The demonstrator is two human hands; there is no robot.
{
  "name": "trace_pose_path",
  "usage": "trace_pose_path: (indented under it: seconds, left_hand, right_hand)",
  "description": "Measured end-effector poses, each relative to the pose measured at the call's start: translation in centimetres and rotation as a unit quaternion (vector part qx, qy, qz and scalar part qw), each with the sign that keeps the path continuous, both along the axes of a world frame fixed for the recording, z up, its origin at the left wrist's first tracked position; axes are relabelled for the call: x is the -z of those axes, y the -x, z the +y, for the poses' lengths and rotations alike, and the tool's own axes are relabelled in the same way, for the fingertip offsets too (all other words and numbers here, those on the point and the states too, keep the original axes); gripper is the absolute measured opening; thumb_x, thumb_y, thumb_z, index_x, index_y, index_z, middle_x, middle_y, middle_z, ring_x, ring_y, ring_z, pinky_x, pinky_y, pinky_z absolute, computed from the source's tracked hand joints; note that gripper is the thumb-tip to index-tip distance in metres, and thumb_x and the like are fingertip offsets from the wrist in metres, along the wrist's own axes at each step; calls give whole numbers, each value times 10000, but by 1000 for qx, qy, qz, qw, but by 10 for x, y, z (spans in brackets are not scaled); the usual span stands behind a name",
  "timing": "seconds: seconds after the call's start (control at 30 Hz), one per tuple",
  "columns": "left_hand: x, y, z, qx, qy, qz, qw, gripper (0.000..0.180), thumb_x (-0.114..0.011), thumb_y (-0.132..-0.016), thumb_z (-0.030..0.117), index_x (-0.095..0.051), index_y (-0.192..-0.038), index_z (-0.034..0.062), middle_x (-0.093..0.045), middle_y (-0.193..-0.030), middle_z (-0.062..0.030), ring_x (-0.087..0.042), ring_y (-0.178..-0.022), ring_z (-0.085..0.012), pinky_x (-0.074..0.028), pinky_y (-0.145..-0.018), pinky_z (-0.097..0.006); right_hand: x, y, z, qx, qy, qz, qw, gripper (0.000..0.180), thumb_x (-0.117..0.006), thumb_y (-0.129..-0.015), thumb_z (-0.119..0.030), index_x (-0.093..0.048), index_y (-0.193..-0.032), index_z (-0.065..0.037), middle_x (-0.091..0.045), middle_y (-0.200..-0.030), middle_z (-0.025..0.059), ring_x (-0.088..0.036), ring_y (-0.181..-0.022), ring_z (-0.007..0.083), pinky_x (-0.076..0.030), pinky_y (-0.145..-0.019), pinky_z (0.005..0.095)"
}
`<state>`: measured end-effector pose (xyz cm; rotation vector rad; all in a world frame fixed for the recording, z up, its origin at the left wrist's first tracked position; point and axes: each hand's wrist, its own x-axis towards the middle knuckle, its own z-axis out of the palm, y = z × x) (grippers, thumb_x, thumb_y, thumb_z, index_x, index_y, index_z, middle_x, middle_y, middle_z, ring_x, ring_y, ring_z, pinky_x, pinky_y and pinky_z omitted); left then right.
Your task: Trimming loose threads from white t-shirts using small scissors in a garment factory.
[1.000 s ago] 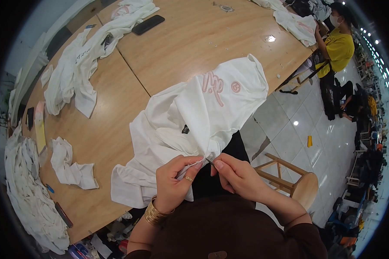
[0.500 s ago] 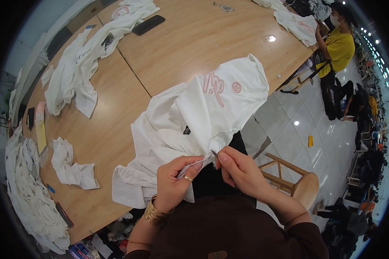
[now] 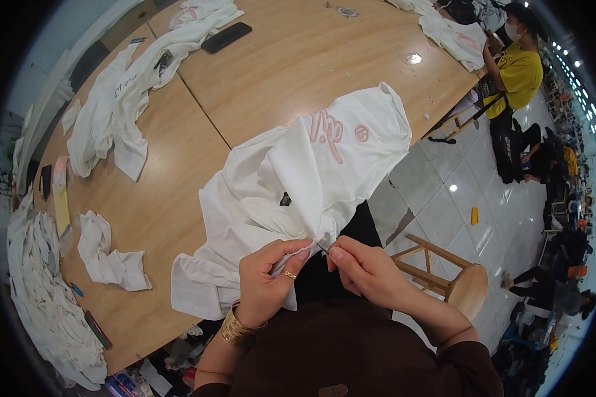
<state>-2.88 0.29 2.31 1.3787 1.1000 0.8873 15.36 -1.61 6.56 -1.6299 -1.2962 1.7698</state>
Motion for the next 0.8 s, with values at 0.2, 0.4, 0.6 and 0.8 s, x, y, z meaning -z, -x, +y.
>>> trace_pose_path:
  seconds: [0.2,0.4,0.6,0.8]
  left_hand:
    - [1,1,0,5,3,-5,1000,145,-607,-828,30,-654,-962,0,-653,-812,-68,-577,-709,-84,-440,-642,-203]
    - [2,1,0,7,21,-15,1000,151,-608,-829,32,-653,-967,-4,-662,-832,-73,-587,-727,-87,-449,-660,-207]
    - [2,1,1,9,34,-13,999,158,-607,-832,40,-650,-977,-9,-664,-834,-71,-581,-738,-73,-451,-671,-202]
    - [1,0,0,1,74,-46,996,162,-600,-843,49,-646,-981,-22,-662,-849,-57,-571,-753,-63,-450,-685,-198]
  right_hand:
    - [1,0,1,-9,1,-7,1000,289,-426,-961,-267,-485,-850,-6,-431,-535,61,-412,-487,134,-362,-503,275]
    - [9,4,-6,-40,-171,-134,975,216,-506,-921,-252,-477,-905,-38,-519,-558,125,-546,-509,302,-405,-474,367]
    - [18,8,-10,-42,-285,-233,929,187,-529,-908,-246,-478,-880,-68,-505,-511,93,-527,-444,296,-403,-417,384]
    - [25,8,-8,-2,-254,-161,954,191,-518,-915,-234,-480,-891,-49,-507,-529,115,-537,-472,305,-401,-442,377]
